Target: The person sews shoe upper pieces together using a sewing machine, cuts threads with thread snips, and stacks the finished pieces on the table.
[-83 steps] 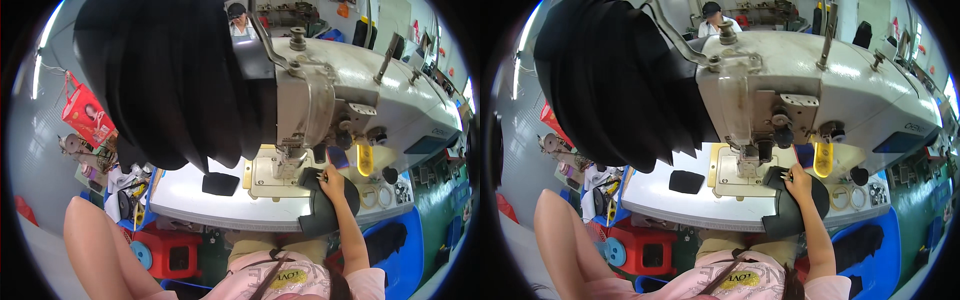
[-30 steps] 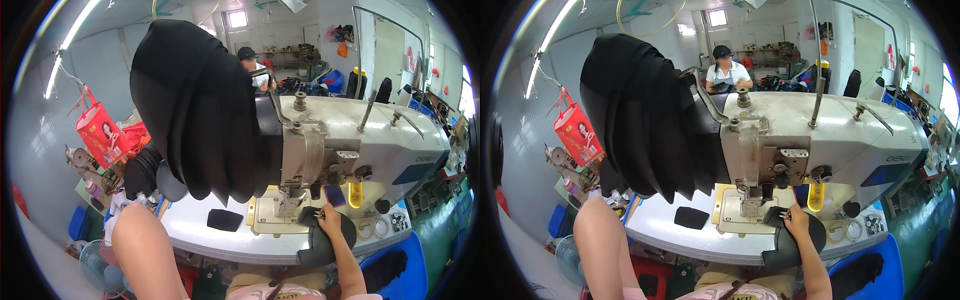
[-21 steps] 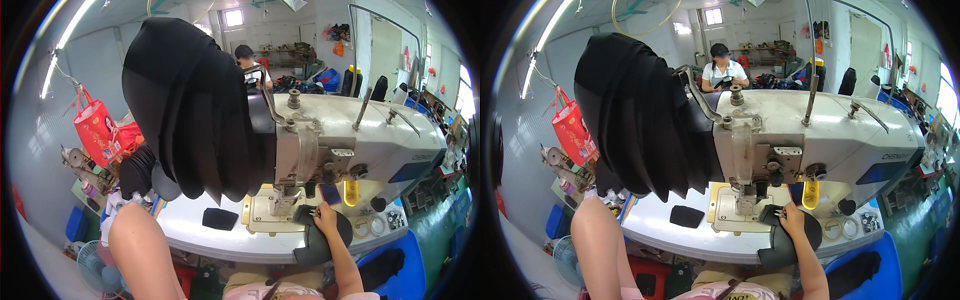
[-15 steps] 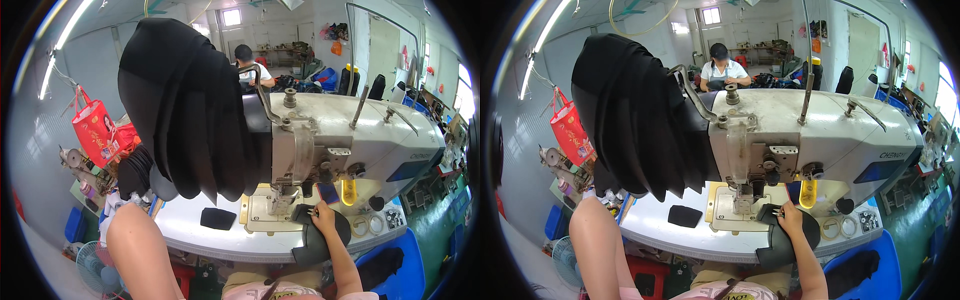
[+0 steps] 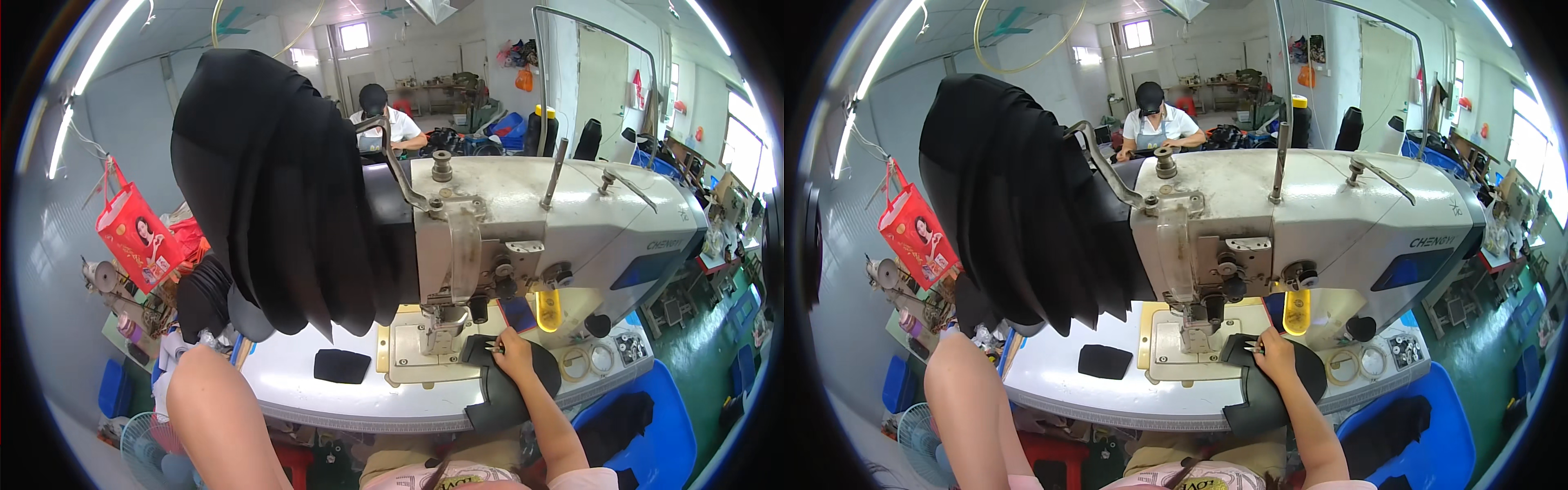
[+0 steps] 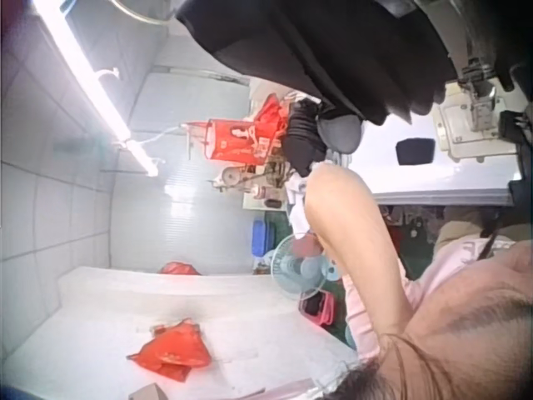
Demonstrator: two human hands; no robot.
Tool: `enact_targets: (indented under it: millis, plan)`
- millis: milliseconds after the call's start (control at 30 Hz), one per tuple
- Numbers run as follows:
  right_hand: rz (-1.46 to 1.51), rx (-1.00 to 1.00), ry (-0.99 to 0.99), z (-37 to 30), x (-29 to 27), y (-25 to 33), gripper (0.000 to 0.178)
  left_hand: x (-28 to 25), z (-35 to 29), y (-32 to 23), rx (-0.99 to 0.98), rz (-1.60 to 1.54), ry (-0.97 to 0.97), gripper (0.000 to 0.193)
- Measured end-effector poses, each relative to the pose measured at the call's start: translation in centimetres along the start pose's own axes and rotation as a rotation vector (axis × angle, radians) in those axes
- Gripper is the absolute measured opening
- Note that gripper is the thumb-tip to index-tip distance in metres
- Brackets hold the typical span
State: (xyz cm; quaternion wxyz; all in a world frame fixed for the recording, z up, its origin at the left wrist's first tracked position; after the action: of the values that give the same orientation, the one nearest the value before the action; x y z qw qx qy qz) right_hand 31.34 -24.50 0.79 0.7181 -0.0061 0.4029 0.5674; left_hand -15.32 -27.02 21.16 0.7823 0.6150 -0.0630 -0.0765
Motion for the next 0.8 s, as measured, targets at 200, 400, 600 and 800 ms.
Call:
enact_targets:
  millis: [200, 400, 600, 800]
  plan:
    - [-0.03, 0.017, 0.002, -0.1, -0.5, -0.1, 0.017, -0.4, 0.1, -0.3, 0.006, 0.0, -0.022, 0.035]
    - [-0.004, -0.007, -0.004, 0.0, 0.1, -0.1, 0.017, -0.2, 0.7, -0.1, 0.011, 0.001, 0.003, 0.034]
    - [-0.008, 0.005, 0.0, 0.0, -0.3, -0.2, 0.018, -0.5, 0.8, -0.5, 0.008, -0.004, -0.004, 0.033]
    - [-0.004, 0.01, 0.001, -0.1, -0.1, -0.3, 0.019, -0.5, 1.4, -0.7, 0.012, -0.006, 0.008, 0.033]
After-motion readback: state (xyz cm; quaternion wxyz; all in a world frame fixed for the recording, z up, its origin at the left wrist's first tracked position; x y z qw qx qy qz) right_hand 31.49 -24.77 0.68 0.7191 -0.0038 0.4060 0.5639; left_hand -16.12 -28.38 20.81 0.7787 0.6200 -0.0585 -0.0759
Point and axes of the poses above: each hand's wrist, its own z-axis towards the middle knuckle, its own x-axis out of the palm, y = z × x, the point moved 9 cm from there along z, towards the middle knuckle, and after that the axes turned 10 degrees about -y, right-handed, at the moved point
